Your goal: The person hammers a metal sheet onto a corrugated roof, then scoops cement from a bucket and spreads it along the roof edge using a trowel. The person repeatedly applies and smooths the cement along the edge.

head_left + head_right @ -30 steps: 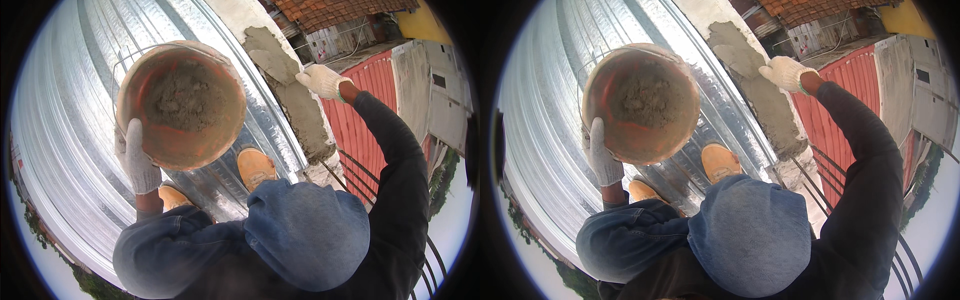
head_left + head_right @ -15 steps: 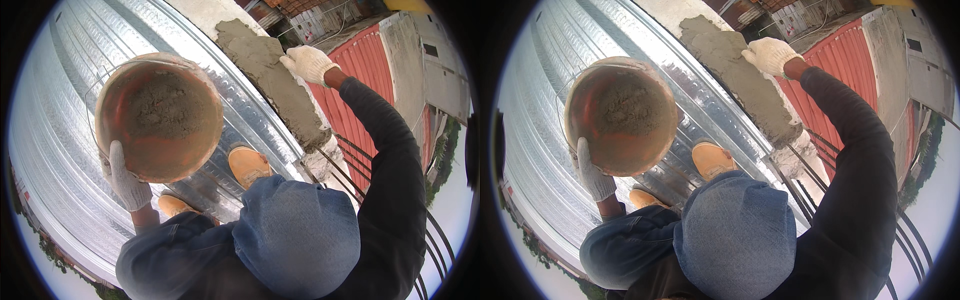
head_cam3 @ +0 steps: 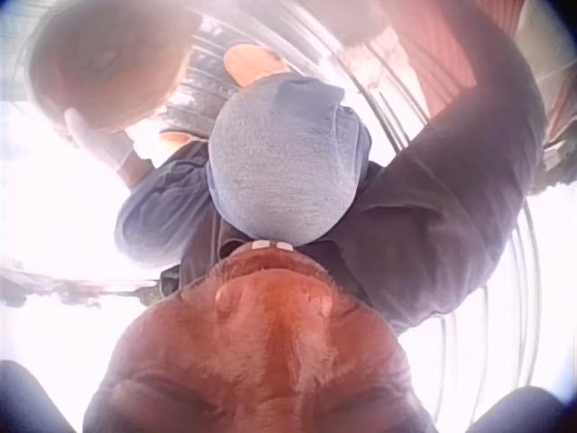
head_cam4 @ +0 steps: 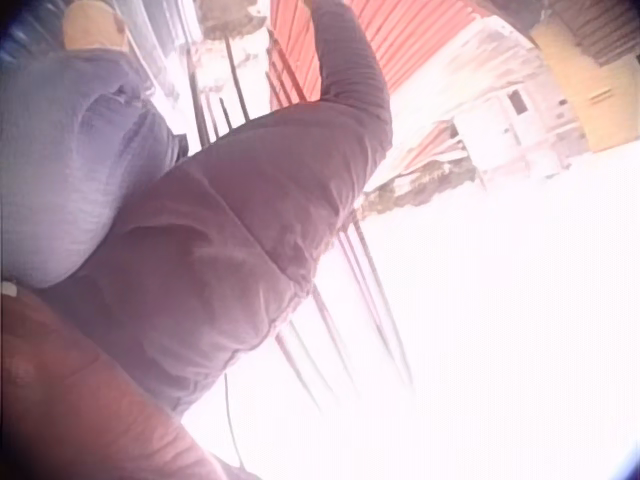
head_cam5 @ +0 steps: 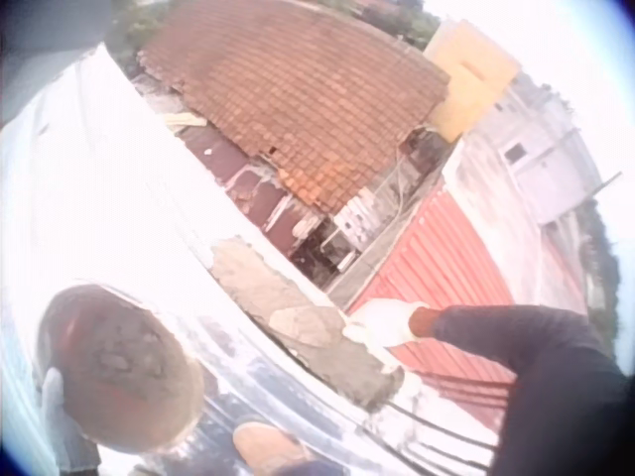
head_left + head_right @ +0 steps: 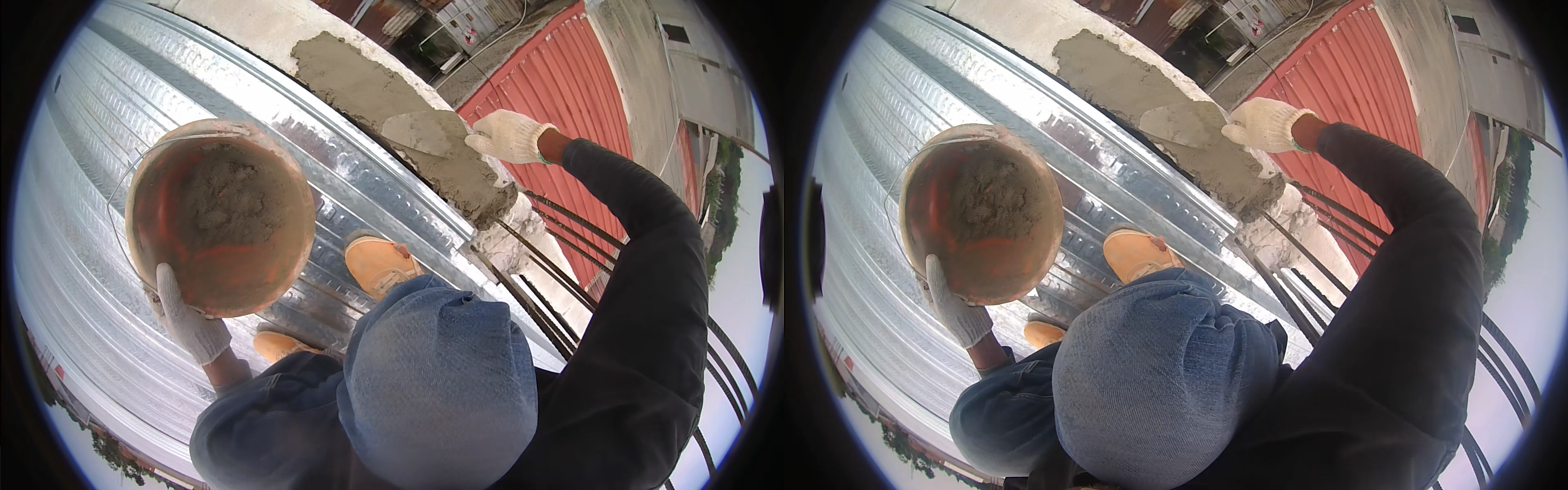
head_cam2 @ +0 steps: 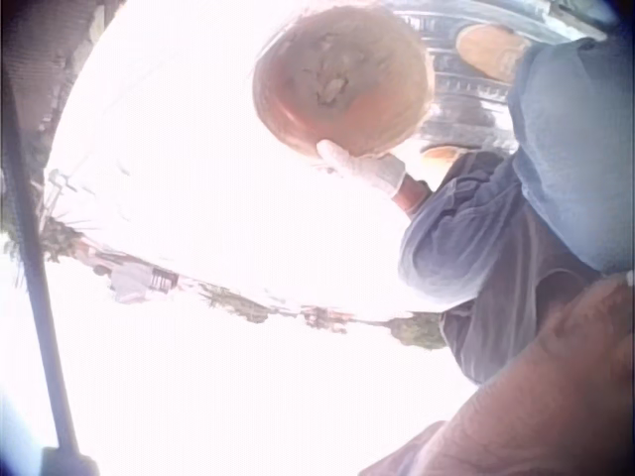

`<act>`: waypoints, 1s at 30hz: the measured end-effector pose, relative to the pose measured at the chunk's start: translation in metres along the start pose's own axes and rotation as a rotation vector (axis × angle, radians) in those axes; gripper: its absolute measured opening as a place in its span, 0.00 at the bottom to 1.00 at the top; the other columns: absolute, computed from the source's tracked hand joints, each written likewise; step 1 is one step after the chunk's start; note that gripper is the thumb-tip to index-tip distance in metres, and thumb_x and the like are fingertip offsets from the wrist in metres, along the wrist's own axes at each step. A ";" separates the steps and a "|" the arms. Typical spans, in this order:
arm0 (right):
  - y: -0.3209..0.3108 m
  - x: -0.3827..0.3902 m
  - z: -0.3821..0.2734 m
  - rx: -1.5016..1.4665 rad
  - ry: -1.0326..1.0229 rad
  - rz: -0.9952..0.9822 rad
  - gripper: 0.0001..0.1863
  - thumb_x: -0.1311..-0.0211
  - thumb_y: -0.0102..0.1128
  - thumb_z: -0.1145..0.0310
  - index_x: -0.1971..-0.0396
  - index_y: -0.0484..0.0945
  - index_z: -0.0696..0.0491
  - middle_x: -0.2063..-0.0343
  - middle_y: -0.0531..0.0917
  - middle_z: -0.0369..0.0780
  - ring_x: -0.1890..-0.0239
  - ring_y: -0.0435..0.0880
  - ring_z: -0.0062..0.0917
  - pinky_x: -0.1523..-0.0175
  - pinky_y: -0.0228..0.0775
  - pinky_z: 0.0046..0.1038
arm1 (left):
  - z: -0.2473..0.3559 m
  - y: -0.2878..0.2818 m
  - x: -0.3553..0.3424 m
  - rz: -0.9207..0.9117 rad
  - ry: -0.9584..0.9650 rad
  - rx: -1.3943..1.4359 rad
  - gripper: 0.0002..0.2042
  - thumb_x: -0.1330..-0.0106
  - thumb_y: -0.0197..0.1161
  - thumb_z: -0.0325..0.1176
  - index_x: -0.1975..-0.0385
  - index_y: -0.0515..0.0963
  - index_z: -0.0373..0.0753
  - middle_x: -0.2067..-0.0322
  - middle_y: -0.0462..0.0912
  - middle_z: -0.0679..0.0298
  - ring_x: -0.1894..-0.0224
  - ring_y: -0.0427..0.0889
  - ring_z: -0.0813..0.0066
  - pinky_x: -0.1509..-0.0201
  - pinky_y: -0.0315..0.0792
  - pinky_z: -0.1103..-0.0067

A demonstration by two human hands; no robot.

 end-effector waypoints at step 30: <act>-0.022 0.075 -0.035 0.089 -0.011 0.106 0.22 0.16 0.54 0.53 0.56 0.82 0.60 0.68 0.88 0.54 0.60 0.90 0.56 0.50 0.81 0.54 | 0.008 0.012 0.008 -0.050 0.014 0.046 0.22 0.18 0.72 0.34 0.29 0.80 0.36 0.39 0.87 0.60 0.41 0.88 0.71 0.35 0.82 0.71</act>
Point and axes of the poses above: each hand's wrist, its own x-axis away from the middle knuckle, its own y-axis out of the palm, z = x × y, the point moved 6 cm from there along -x, towards the middle knuckle
